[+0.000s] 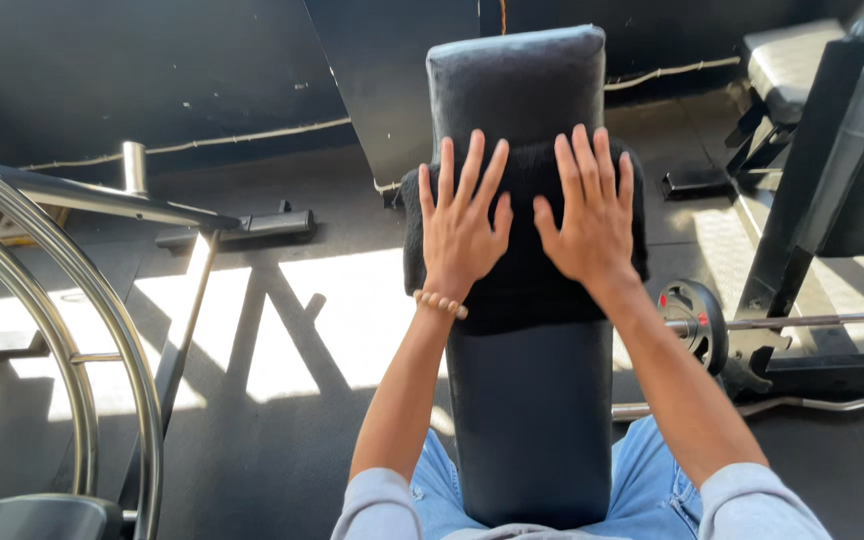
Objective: The person folds a black towel on a gym bench. They smooth the towel, fold it in half, then fold it again into a smaller rectangle, and finally fold it once more into a compact square.
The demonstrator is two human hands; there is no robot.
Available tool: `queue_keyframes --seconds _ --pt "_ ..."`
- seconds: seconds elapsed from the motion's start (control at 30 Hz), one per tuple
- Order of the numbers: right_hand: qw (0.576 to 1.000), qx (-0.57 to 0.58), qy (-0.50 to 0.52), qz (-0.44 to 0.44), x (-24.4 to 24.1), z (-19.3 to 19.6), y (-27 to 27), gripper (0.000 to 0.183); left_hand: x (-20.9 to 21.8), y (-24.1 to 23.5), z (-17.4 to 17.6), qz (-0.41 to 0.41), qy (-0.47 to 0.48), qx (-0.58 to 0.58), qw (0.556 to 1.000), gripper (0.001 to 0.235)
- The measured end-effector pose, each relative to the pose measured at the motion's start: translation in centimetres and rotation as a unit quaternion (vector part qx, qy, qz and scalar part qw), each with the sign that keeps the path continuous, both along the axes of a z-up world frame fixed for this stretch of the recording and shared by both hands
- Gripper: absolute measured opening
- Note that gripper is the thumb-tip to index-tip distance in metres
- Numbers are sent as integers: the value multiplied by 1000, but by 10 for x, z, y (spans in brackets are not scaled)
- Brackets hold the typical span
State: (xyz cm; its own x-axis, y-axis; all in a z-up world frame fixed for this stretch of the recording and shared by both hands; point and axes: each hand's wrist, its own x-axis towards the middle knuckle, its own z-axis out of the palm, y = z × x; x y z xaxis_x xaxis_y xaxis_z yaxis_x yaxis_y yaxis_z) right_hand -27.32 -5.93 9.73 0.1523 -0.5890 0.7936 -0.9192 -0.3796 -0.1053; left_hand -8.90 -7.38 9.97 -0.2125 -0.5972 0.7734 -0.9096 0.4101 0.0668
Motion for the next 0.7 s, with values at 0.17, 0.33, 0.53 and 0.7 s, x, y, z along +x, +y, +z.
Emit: queue_keyframes --seconds 0.17,0.33,0.53,0.7 --pt "993 116 13 12 -6 64 -43 71 2 -51 43 -23 35 73 996 59" --pt "992 110 16 52 -9 101 -98 66 1 -105 79 -34 74 69 994 57" --pt "994 102 -22 28 -11 75 -75 63 -2 -82 51 81 22 -13 996 51" --pt "994 109 -27 -14 -9 27 -17 70 6 -25 11 -26 75 45 996 52"
